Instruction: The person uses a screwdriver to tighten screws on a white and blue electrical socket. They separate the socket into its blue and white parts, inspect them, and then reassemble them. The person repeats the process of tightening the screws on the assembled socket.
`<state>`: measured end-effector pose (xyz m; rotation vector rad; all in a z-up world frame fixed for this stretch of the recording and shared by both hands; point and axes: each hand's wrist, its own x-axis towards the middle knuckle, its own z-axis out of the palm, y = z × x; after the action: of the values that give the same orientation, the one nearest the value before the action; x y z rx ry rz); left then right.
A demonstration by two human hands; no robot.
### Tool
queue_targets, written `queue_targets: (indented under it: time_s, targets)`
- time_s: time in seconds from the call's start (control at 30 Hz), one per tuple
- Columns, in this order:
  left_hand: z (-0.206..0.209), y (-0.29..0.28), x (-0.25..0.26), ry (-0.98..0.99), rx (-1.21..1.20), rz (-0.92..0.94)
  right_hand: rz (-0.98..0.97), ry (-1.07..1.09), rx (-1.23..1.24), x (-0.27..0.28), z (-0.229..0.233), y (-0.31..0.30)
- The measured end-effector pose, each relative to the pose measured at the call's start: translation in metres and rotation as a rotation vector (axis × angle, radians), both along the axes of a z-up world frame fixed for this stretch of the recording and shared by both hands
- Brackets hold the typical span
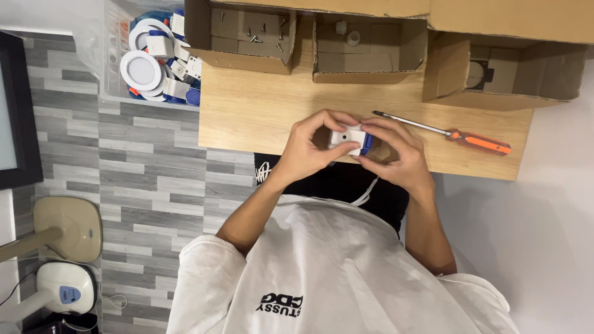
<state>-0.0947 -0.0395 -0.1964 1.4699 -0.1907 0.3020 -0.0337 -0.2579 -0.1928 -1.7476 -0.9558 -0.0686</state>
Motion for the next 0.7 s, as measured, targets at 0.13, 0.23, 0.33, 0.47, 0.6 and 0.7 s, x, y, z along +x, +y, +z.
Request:
queue_targets:
  time_s: [0.13, 0.23, 0.33, 0.47, 0.6, 0.7]
  targets:
    - [0.014, 0.005, 0.000, -0.085, 0.231, 0.017, -0.007, -0.010, -0.001, 0.000, -0.002, -0.001]
    - [0.025, 0.011, -0.004, -0.154, 0.363, -0.035, -0.003, -0.009, 0.005, 0.000, -0.002, -0.001]
    - [0.026, 0.019, -0.003, -0.170, 0.394, -0.057, -0.006, -0.010, 0.009, 0.000, -0.001, 0.001]
    - [0.026, 0.025, 0.002, -0.178, 0.394, -0.056, -0.004, -0.022, 0.012, 0.000, 0.000, 0.002]
    - [0.015, 0.024, 0.008, -0.225, 0.438, 0.017, 0.000, -0.022, 0.008, 0.000, 0.000, 0.002]
    - [0.028, 0.025, 0.008, -0.291, 0.502, -0.012, -0.006, -0.028, 0.006, 0.000, 0.001, 0.002]
